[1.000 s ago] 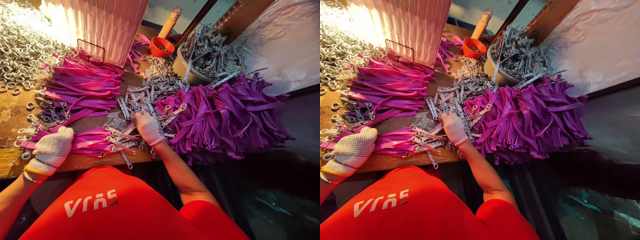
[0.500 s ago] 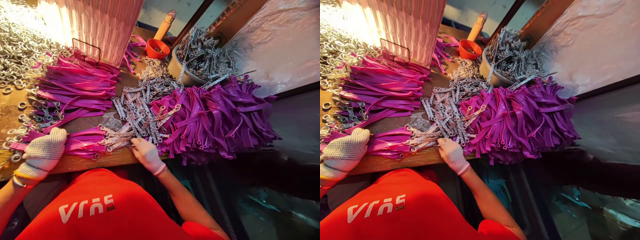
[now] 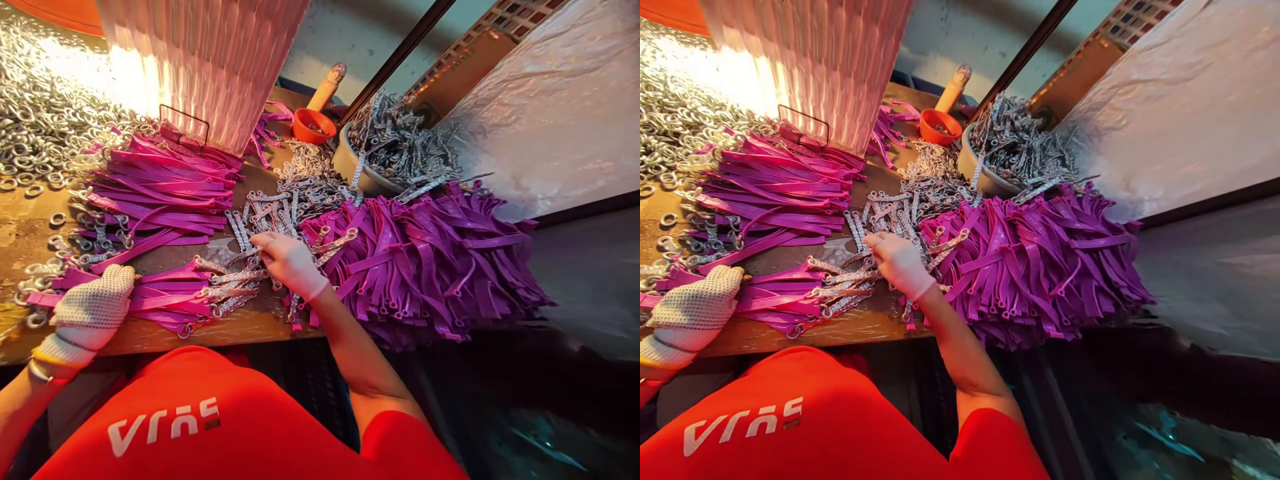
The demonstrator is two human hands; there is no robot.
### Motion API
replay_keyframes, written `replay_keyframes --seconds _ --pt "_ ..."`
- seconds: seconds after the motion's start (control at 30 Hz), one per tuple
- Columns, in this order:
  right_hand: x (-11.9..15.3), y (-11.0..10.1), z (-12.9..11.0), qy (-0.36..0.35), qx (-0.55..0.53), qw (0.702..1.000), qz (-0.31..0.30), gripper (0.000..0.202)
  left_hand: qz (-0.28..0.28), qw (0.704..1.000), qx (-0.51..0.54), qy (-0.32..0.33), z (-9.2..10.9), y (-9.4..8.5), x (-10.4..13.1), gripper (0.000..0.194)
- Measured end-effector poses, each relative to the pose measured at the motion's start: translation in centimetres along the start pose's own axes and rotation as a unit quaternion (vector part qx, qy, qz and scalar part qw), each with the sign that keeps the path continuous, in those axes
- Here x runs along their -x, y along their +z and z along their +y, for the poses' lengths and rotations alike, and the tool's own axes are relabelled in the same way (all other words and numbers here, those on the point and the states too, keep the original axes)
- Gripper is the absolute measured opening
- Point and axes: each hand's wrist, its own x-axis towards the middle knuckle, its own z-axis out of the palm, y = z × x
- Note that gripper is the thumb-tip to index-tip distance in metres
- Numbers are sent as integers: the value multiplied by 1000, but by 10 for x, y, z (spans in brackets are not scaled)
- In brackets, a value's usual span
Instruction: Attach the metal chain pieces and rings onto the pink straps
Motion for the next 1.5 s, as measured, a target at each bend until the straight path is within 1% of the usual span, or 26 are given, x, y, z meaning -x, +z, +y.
replay_keyframes --seconds 0.03,0.07,0.1,0.13,0.2,0.27,0.3,0.33,0.4,0.43,0.47,0.5,0.53,0.57,0.63,0.73,0.8,0.87,0.97,1.07,1.17,1.23,1.3,1.37,1.47,1.5 --pt "-8 3 -4 -29 9 999 -34 34 14 1000 19 -16 2 -4 0 17" --pt "-14 7 -7 -44 23 997 -67 31 29 995 77 -48 5 -10 1 12" --pt "-20 10 -8 -47 39 994 -90 28 41 981 166 -90 9 -16 1 10" --pt "-24 14 -8 -40 52 993 -102 26 49 951 271 -137 15 -22 2 11" --pt "-29 17 -2 -11 71 993 -95 26 39 866 449 -215 26 -33 4 20" --pt "-31 16 8 28 88 993 -77 28 -11 790 556 -257 37 -40 3 36" --pt "-32 15 12 47 96 992 -71 28 -49 743 607 -277 41 -41 2 42" --pt "-33 14 14 70 104 990 -67 29 -88 676 669 -297 44 -41 2 45" --pt "-32 11 11 116 119 984 -58 27 -156 522 777 -316 45 -37 3 48" --pt "-30 9 5 137 118 982 -49 27 -177 457 813 -314 45 -35 4 49" --pt "-28 7 -2 151 104 982 -34 29 -192 417 835 -305 43 -32 7 50" --pt "-25 6 -12 155 75 985 -15 32 -201 393 848 -294 42 -29 9 50" --pt "-21 5 -22 144 32 989 8 35 -205 381 856 -283 40 -27 11 49" --pt "-16 4 -34 119 -24 992 33 35 -204 380 859 -275 39 -24 14 46" --pt "-9 3 -59 37 -144 986 77 31 -186 412 850 -270 38 -19 18 36" --pt "-2 5 -96 -86 -264 953 124 26 -153 508 804 -268 40 -14 22 37" --pt "-1 4 -116 -120 -276 944 138 26 -137 563 774 -255 42 -12 25 41" --pt "-4 1 -131 -144 -240 950 140 26 -142 591 758 -235 43 -12 27 45" --pt "-11 -9 -142 -198 -150 962 116 28 -225 595 744 -202 41 -12 28 37" --pt "-16 -15 -146 -253 -87 960 84 26 -300 573 740 -186 42 -9 26 31" --pt "-18 -11 -145 -278 -69 954 91 22 -334 538 751 -189 45 -3 22 30" --pt "-16 -6 -142 -277 -80 950 120 21 -322 540 754 -190 47 0 20 25" --pt "-13 -4 -136 -265 -93 949 143 22 -264 581 741 -208 50 0 19 25" --pt "-11 -7 -130 -242 -106 954 139 25 -209 642 704 -220 53 -4 21 30" --pt "-8 -17 -125 -227 -145 960 81 30 -202 740 621 -159 57 -14 23 33" --pt "-8 -18 -126 -225 -163 959 60 31 -207 760 602 -133 59 -16 22 33"
